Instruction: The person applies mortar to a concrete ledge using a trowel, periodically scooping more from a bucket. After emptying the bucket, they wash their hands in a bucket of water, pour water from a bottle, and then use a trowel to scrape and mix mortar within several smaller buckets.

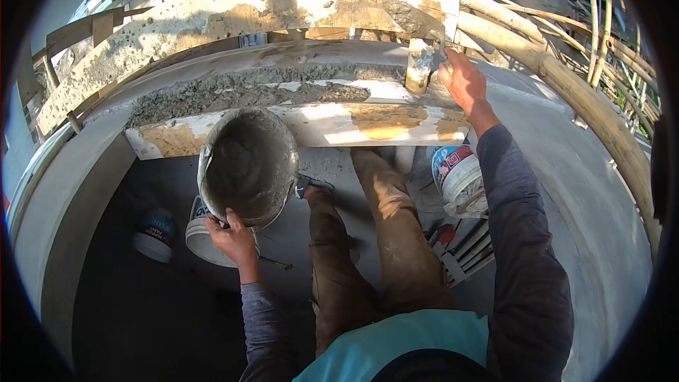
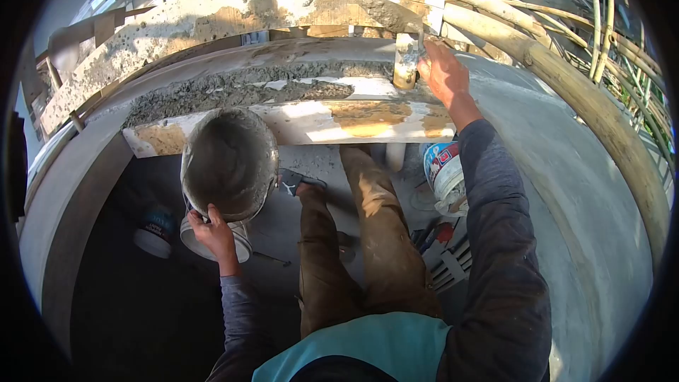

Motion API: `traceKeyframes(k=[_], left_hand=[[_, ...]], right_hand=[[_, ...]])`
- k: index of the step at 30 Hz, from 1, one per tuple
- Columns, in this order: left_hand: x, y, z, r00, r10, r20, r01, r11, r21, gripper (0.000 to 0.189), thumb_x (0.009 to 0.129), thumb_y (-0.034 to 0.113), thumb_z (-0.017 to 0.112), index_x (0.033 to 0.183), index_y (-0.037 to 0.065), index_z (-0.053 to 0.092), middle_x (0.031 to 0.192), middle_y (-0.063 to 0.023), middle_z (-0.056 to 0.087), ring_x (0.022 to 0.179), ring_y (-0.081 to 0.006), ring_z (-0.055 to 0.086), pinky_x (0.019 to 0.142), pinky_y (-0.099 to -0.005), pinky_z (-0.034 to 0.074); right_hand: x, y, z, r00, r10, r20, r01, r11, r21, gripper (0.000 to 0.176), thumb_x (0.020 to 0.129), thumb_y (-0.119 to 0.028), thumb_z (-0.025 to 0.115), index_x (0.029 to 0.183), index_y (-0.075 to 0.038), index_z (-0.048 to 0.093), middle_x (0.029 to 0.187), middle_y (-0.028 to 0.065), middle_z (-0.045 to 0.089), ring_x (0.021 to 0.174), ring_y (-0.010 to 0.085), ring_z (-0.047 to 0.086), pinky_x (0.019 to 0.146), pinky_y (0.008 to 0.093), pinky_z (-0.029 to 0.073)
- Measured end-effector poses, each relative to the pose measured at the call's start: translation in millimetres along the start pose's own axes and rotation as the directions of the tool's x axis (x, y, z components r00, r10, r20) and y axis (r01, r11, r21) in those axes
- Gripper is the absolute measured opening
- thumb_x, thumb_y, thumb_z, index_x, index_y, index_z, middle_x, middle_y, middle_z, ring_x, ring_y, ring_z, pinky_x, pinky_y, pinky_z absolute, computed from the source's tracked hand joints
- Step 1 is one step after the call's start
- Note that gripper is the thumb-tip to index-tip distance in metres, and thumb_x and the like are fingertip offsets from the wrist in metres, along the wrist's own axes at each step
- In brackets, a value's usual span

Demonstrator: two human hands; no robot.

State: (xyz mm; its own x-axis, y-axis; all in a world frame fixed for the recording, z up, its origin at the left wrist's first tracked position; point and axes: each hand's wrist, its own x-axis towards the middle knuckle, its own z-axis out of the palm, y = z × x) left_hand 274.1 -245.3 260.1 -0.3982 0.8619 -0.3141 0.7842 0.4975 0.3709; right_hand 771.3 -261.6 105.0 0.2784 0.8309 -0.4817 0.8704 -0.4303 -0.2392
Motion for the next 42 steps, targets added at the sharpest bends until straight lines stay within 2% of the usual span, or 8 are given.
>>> traceKeyframes(k=[6,10,16,27,29,32,33,42], left_hand=[[5.8,0.9,1.9,0.995,0.093,-0.042,-0.093,0.996,-0.01,0.018,0.088,0.008,0.059,0.092,-0.004,0.048,0.084,-0.0148,0.058,0.075,-0.0251,0.054,0.073,-0.0347,0.045],[2.6,5.0,-0.3,0.999,0.035,-0.016,-0.034,0.998,0.058,0.021,0.087,0.01,0.06,0.095,-0.005,0.049,0.086,-0.0185,0.06,0.075,-0.0322,0.058,0.073,-0.0379,0.046],[-13.2,10.9,10.0,1.0,0.011,-0.021,-0.011,1.0,0.015,0.023,0.087,0.01,0.06,0.1,-0.006,0.05,0.092,-0.0234,0.062,0.083,-0.0375,0.061,0.076,-0.0411,0.046],[-20.9,21.6,15.2,0.998,0.063,0.013,-0.064,0.992,0.111,0.023,0.087,0.011,0.06,0.101,-0.007,0.052,0.09,-0.0254,0.061,0.079,-0.042,0.06,0.07,-0.0441,0.047],[-20.3,7.5,19.3,0.982,0.183,0.038,-0.186,0.975,0.118,0.023,0.085,0.011,0.061,0.101,-0.005,0.055,0.093,-0.024,0.062,0.081,-0.0424,0.061,0.069,-0.0444,0.048],[-22.2,1.2,19.0,0.985,0.174,0.0,-0.173,0.979,0.106,0.027,0.083,0.01,0.063,0.105,-0.005,0.057,0.096,-0.0243,0.063,0.086,-0.0424,0.062,0.072,-0.045,0.05],[-19.4,-4.7,15.5,0.987,0.159,-0.012,-0.157,0.983,0.094,0.028,0.083,0.01,0.063,0.106,-0.004,0.057,0.096,-0.024,0.063,0.087,-0.0423,0.063,0.073,-0.045,0.05],[9.4,-19.8,-13.4,0.999,-0.023,-0.025,0.024,0.999,0.042,0.02,0.084,0.014,0.065,0.093,0.001,0.053,0.08,-0.0173,0.061,0.072,-0.0327,0.062,0.069,-0.0411,0.047]], right_hand=[[-58.4,-26.6,-14.6,0.898,-0.155,0.412,0.25,0.95,-0.187,0.043,0.083,-0.03,0.063,0.121,-0.013,0.054,0.119,0.0124,0.06,0.105,0.0321,0.061,0.085,0.0465,0.05],[-76.3,-63.4,-46.8,0.985,0.067,0.161,-0.068,0.998,-0.002,0.044,0.083,-0.032,0.059,0.122,-0.012,0.053,0.117,0.0155,0.061,0.103,0.0342,0.061,0.084,0.047,0.05],[-103.9,-172.8,-7.7,0.856,-0.484,0.182,0.47,0.875,0.114,0.02,0.082,-0.018,0.058,0.097,-0.005,0.056,0.086,0.015,0.059,0.079,0.0332,0.066,0.061,0.0422,0.056],[-105.5,-290.7,85.2,0.747,-0.664,0.005,0.63,0.706,-0.325,0.025,0.076,-0.016,0.061,0.095,0.0,0.063,0.08,0.0114,0.061,0.069,0.0253,0.064,0.052,0.0409,0.052],[-108.1,-294.8,63.7,0.615,-0.632,0.471,0.755,0.644,-0.123,0.021,0.075,-0.016,0.063,0.09,-0.001,0.064,0.077,0.0125,0.063,0.07,0.0272,0.066,0.051,0.0406,0.052],[-113.5,-299.3,107.1,0.403,-0.711,0.577,0.875,0.485,-0.014,0.019,0.075,-0.014,0.066,0.09,-0.002,0.066,0.082,0.015,0.067,0.069,0.0252,0.07,0.057,0.0374,0.055],[-89.4,-315.3,48.5,0.412,-0.541,0.733,0.553,0.788,0.271,0.018,0.077,-0.013,0.068,0.093,-0.007,0.072,0.098,0.0126,0.071,0.089,0.0309,0.07,0.068,0.04,0.056],[-66.5,-269.7,64.1,0.417,-0.743,0.524,0.34,0.662,0.668,0.038,0.069,-0.022,0.065,0.104,-0.007,0.063,0.089,0.0162,0.067,0.089,0.0338,0.064,0.076,0.0433,0.049]])
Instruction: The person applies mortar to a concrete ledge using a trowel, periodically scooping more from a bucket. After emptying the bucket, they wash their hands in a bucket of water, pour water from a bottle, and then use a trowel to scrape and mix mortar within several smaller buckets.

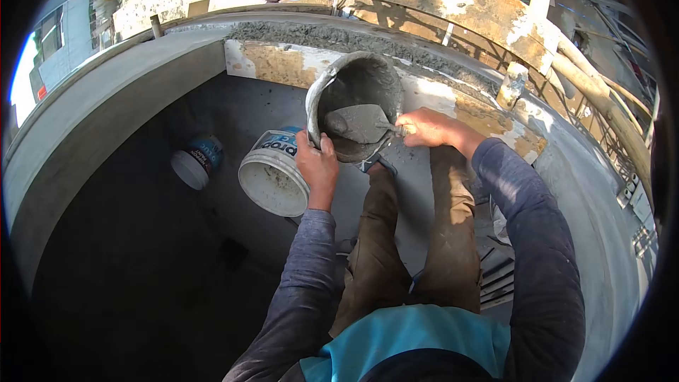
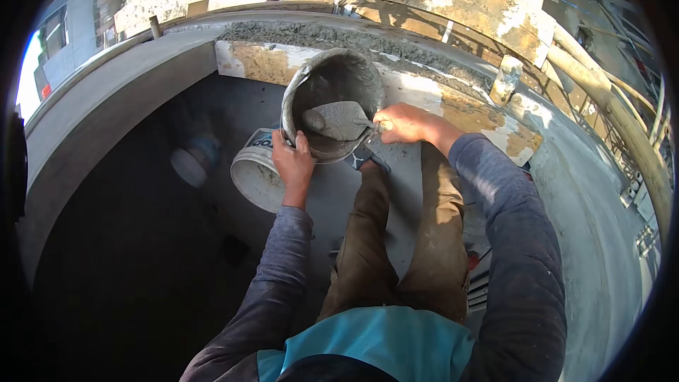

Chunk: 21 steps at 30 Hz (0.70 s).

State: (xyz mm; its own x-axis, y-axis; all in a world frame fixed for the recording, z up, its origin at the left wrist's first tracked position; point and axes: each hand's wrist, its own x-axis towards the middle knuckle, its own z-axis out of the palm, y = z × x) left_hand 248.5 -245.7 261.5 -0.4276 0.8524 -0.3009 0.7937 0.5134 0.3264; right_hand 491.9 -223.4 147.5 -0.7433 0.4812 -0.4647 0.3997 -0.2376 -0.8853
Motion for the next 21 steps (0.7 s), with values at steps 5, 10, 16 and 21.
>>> traceKeyframes(k=[5,10,16,21], left_hand=[[2.7,6.9,-1.1,0.999,0.0,0.033,0.001,1.0,-0.023,0.02,0.086,0.011,0.062,0.092,-0.002,0.047,0.083,-0.0183,0.06,0.073,-0.0306,0.057,0.073,-0.0379,0.046],[4.3,-0.3,3.6,0.994,0.108,0.019,-0.107,0.993,-0.044,0.021,0.087,0.01,0.06,0.097,-0.004,0.048,0.09,-0.0207,0.061,0.08,-0.0339,0.058,0.077,-0.0389,0.046],[0.6,7.5,6.1,0.993,0.118,0.017,-0.118,0.993,0.008,0.022,0.087,0.011,0.06,0.097,-0.005,0.048,0.093,-0.0225,0.061,0.085,-0.0372,0.059,0.079,-0.0405,0.045],[0.7,-1.1,12.0,0.991,0.137,-0.012,-0.137,0.99,0.02,0.024,0.087,0.01,0.06,0.1,-0.007,0.049,0.096,-0.0263,0.061,0.088,-0.0386,0.06,0.082,-0.0406,0.045]], right_hand=[[-52.0,24.1,-25.2,0.993,0.071,-0.099,-0.055,0.987,0.15,0.042,0.071,-0.027,0.064,0.108,-0.007,0.063,0.095,0.016,0.067,0.09,0.0321,0.063,0.08,0.04,0.047],[-151.5,50.3,-79.5,0.9,0.34,-0.273,-0.295,0.936,0.193,0.054,0.073,-0.027,0.063,0.119,0.001,0.058,0.105,0.0218,0.065,0.098,0.0327,0.062,0.087,0.0366,0.048],[-272.7,105.9,-140.2,0.535,0.326,-0.78,-0.641,0.758,-0.122,0.048,0.081,-0.028,0.065,0.123,-0.007,0.057,0.109,0.0178,0.065,0.1,0.0369,0.062,0.086,0.0424,0.05],[-286.3,141.3,-119.9,0.32,0.318,-0.893,-0.809,0.582,-0.083,0.046,0.082,-0.027,0.063,0.124,-0.012,0.053,0.115,0.0136,0.062,0.104,0.0338,0.06,0.083,0.045,0.051]])
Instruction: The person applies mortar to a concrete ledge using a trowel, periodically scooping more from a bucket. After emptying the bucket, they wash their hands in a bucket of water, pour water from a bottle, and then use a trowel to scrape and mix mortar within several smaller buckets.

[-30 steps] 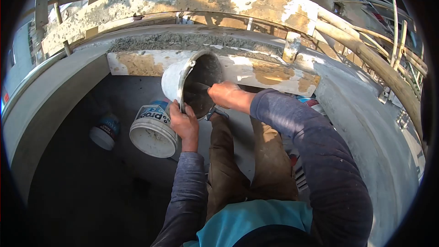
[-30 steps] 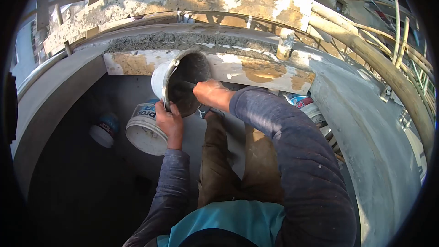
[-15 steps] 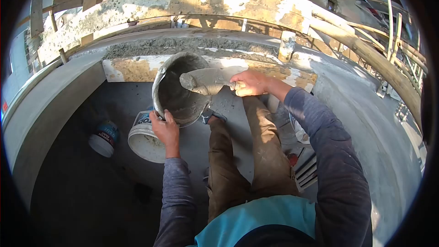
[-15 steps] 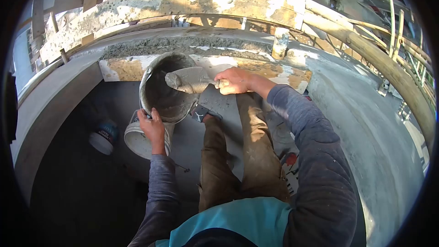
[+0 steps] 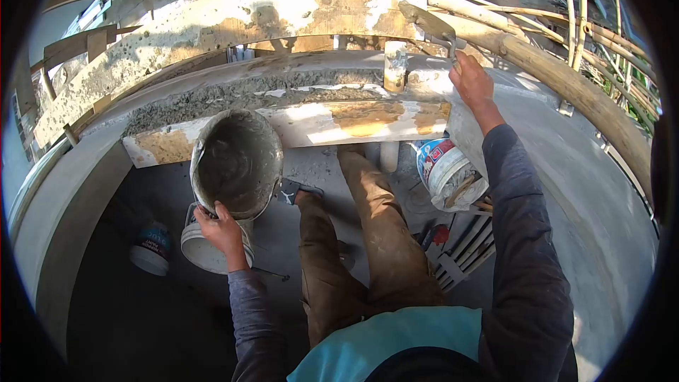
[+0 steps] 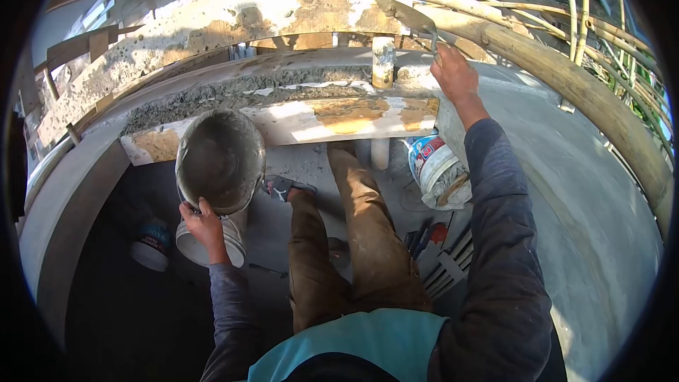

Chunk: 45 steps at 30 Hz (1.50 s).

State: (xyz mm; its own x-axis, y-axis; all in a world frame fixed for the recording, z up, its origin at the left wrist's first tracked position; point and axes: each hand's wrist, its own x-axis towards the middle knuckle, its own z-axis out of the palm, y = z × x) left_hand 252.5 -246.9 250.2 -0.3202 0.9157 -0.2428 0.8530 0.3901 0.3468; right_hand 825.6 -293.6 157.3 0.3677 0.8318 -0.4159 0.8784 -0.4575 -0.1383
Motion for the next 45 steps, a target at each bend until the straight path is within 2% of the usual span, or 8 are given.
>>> traceKeyframes(k=[6,9,15,22,29,35,39,45], left_hand=[[3.0,-7.9,4.1,0.995,0.088,-0.041,-0.089,0.996,-0.017,0.024,0.087,0.01,0.061,0.101,-0.006,0.049,0.094,-0.0257,0.062,0.086,-0.0381,0.061,0.079,-0.0418,0.046],[0.0,22.1,-4.6,0.998,-0.052,0.034,0.053,0.998,-0.036,0.022,0.087,0.009,0.06,0.1,-0.005,0.051,0.091,-0.0218,0.063,0.082,-0.0346,0.061,0.076,-0.0406,0.046],[-4.9,23.9,-3.4,0.997,-0.041,-0.058,0.041,0.999,0.008,0.019,0.083,0.012,0.064,0.093,0.001,0.054,0.078,-0.0183,0.061,0.071,-0.0358,0.061,0.067,-0.0421,0.047],[-1.2,10.8,-0.7,0.998,-0.037,-0.049,0.037,0.999,0.008,0.02,0.082,0.013,0.064,0.096,0.002,0.055,0.078,-0.0197,0.063,0.072,-0.0391,0.063,0.066,-0.0435,0.047],[-2.6,-1.1,-7.4,0.997,-0.079,-0.024,0.078,0.995,-0.068,0.022,0.081,0.012,0.065,0.096,0.002,0.052,0.075,-0.0215,0.061,0.071,-0.0438,0.06,0.064,-0.0479,0.046],[-0.3,-4.1,-2.4,0.999,0.037,-0.019,-0.036,0.999,0.039,0.024,0.081,0.013,0.064,0.098,0.002,0.052,0.082,-0.0233,0.061,0.076,-0.0442,0.06,0.068,-0.0493,0.045],[5.1,-2.1,-8.4,1.0,0.0,0.025,0.0,1.0,-0.02,0.022,0.081,0.014,0.063,0.097,0.002,0.053,0.082,-0.0237,0.061,0.076,-0.0447,0.059,0.068,-0.0498,0.045],[9.8,-9.2,-11.3,1.0,-0.013,0.019,0.014,0.998,-0.061,0.022,0.08,0.015,0.063,0.096,0.002,0.054,0.082,-0.0235,0.062,0.075,-0.0448,0.06,0.067,-0.0491,0.045]], right_hand=[[-42.6,-38.2,18.3,0.82,-0.163,0.549,0.314,0.93,-0.192,0.044,0.083,-0.029,0.061,0.123,-0.014,0.053,0.113,0.0121,0.062,0.101,0.0349,0.061,0.083,0.048,0.051],[-43.4,-76.0,-6.7,0.967,0.072,0.244,-0.095,0.992,0.085,0.051,0.081,-0.029,0.063,0.128,-0.013,0.049,0.122,0.0142,0.058,0.108,0.0334,0.059,0.085,0.0473,0.05],[-65.5,-184.1,6.4,0.829,-0.5,0.252,0.445,0.861,0.245,0.038,0.085,-0.021,0.056,0.121,-0.009,0.051,0.107,0.0142,0.059,0.095,0.0358,0.063,0.081,0.0505,0.049],[-76.6,-362.1,84.5,0.746,-0.651,0.141,0.645,0.759,0.093,0.028,0.081,-0.012,0.06,0.105,0.0,0.055,0.091,0.0162,0.062,0.083,0.0308,0.067,0.064,0.0377,0.056],[-90.1,-348.9,62.1,0.48,-0.785,0.391,0.796,0.578,0.182,0.018,0.082,-0.01,0.058,0.098,0.0,0.058,0.087,0.0153,0.064,0.078,0.0301,0.069,0.067,0.0394,0.057],[-109.6,-402.7,77.3,0.739,-0.629,0.241,0.629,0.772,0.088,0.025,0.082,-0.013,0.059,0.101,0.003,0.057,0.089,0.0167,0.064,0.077,0.0294,0.069,0.061,0.0378,0.058],[-132.8,-376.5,79.9,0.505,-0.834,0.222,0.861,0.504,-0.063,0.023,0.08,-0.013,0.059,0.096,0.003,0.058,0.089,0.0161,0.064,0.074,0.0283,0.067,0.059,0.0365,0.057],[-101.2,-374.3,76.6,0.591,-0.802,0.088,0.796,0.598,0.095,0.02,0.076,-0.013,0.062,0.091,0.0,0.059,0.075,0.008,0.061,0.071,0.0245,0.066,0.059,0.036,0.057]])
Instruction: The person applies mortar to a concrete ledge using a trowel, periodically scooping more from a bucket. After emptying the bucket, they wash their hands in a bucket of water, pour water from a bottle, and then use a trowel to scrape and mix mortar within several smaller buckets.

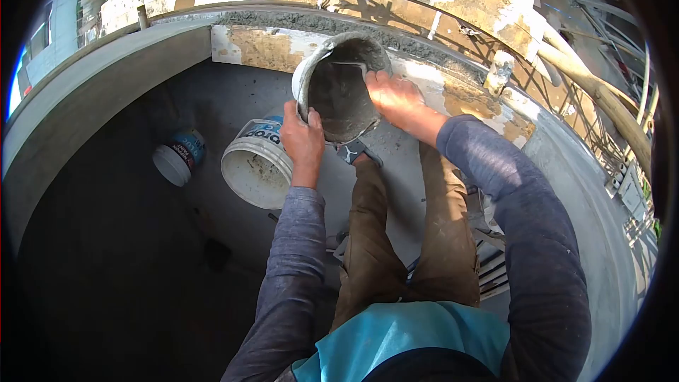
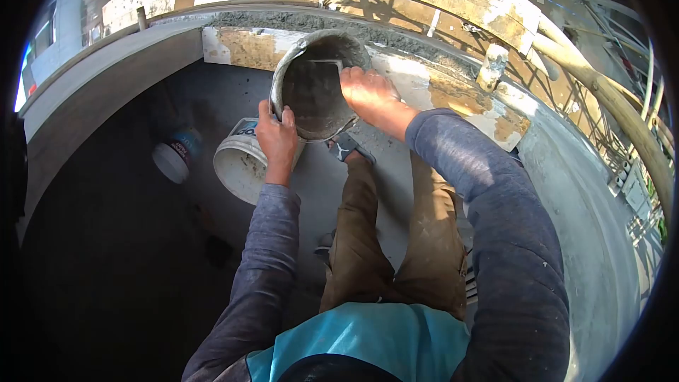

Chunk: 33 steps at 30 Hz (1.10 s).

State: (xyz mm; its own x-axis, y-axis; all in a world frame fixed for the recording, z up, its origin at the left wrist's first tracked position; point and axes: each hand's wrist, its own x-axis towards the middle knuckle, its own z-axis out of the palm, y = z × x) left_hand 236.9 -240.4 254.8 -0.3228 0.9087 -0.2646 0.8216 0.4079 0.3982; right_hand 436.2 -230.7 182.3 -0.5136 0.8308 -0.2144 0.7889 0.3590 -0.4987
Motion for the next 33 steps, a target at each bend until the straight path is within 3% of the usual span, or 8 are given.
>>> traceKeyframes(k=[3,5,7,13,19,23,29,33], left_hand=[[1.7,4.7,-2.9,1.0,0.01,0.015,-0.011,1.0,0.023,0.023,0.08,0.015,0.063,0.097,0.002,0.054,0.081,-0.0231,0.062,0.076,-0.0441,0.06,0.067,-0.0479,0.046],[3.0,3.4,-4.0,1.0,-0.013,0.029,0.012,1.0,0.007,0.023,0.08,0.015,0.063,0.098,0.002,0.054,0.081,-0.0231,0.063,0.076,-0.0438,0.061,0.068,-0.0473,0.046],[1.1,-4.4,-5.1,1.0,-0.02,0.004,0.02,0.999,0.03,0.022,0.082,0.014,0.063,0.096,0.0,0.054,0.077,-0.0206,0.061,0.07,-0.0373,0.062,0.067,-0.0398,0.048],[10.8,-2.4,-13.0,1.0,0.021,0.019,-0.02,0.998,-0.054,0.024,0.081,0.015,0.063,0.099,0.002,0.055,0.082,-0.0228,0.064,0.077,-0.0421,0.063,0.069,-0.0432,0.048],[28.8,0.6,-14.7,0.997,0.045,0.06,-0.045,0.999,0.006,0.025,0.08,0.014,0.064,0.101,0.002,0.056,0.085,-0.0239,0.065,0.081,-0.0436,0.063,0.071,-0.0446,0.048],[29.3,10.3,-16.7,0.998,-0.025,0.063,0.02,0.998,0.065,0.028,0.08,0.016,0.065,0.102,0.001,0.058,0.086,-0.0221,0.066,0.082,-0.0384,0.066,0.074,-0.0399,0.049],[29.1,14.3,-14.8,0.99,0.067,0.121,-0.088,0.98,0.177,0.026,0.08,0.016,0.066,0.102,0.005,0.058,0.085,-0.021,0.066,0.082,-0.0403,0.065,0.073,-0.0423,0.049],[32.2,13.5,-13.6,0.989,0.08,0.126,-0.098,0.985,0.139,0.025,0.08,0.016,0.065,0.102,0.006,0.057,0.084,-0.0216,0.066,0.082,-0.0417,0.064,0.072,-0.0436,0.049]], right_hand=[[1.3,-26.5,6.5,0.988,0.15,0.044,-0.151,0.989,0.009,0.025,0.076,-0.012,0.062,0.098,0.001,0.06,0.079,0.0078,0.06,0.081,0.0251,0.065,0.068,0.0373,0.057],[-17.2,-9.6,0.6,0.975,-0.185,0.123,0.199,0.973,-0.114,0.029,0.076,-0.011,0.062,0.101,0.002,0.06,0.085,0.0103,0.06,0.088,0.0259,0.064,0.071,0.0381,0.056],[-20.8,9.4,-6.7,0.976,-0.204,0.082,0.206,0.978,-0.02,0.028,0.076,-0.009,0.061,0.102,0.003,0.06,0.09,0.0131,0.062,0.091,0.0284,0.064,0.069,0.0388,0.056],[26.4,-7.2,-24.2,0.975,0.159,0.154,-0.171,0.983,0.068,0.026,0.076,-0.007,0.063,0.098,0.008,0.062,0.091,0.019,0.063,0.085,0.034,0.067,0.069,0.0408,0.058],[6.2,-23.2,-19.3,0.997,-0.054,0.059,0.064,0.983,-0.175,0.024,0.078,-0.011,0.065,0.097,0.005,0.062,0.082,0.0136,0.061,0.074,0.0238,0.065,0.06,0.0324,0.056],[12.4,5.0,-34.5,0.98,-0.089,0.177,0.093,0.995,-0.018,0.018,0.079,-0.01,0.062,0.091,0.004,0.062,0.081,0.0159,0.062,0.077,0.028,0.066,0.062,0.0364,0.055],[26.0,-26.1,-26.7,0.975,-0.162,-0.152,0.144,0.982,-0.121,0.021,0.076,-0.014,0.062,0.087,0.003,0.062,0.074,0.013,0.062,0.077,0.0276,0.065,0.06,0.0385,0.053],[-3.4,-12.3,-12.4,0.951,-0.287,0.117,0.307,0.923,-0.23,0.019,0.076,-0.015,0.062,0.084,0.002,0.064,0.073,0.0113,0.062,0.077,0.0254,0.065,0.061,0.0381,0.054]])
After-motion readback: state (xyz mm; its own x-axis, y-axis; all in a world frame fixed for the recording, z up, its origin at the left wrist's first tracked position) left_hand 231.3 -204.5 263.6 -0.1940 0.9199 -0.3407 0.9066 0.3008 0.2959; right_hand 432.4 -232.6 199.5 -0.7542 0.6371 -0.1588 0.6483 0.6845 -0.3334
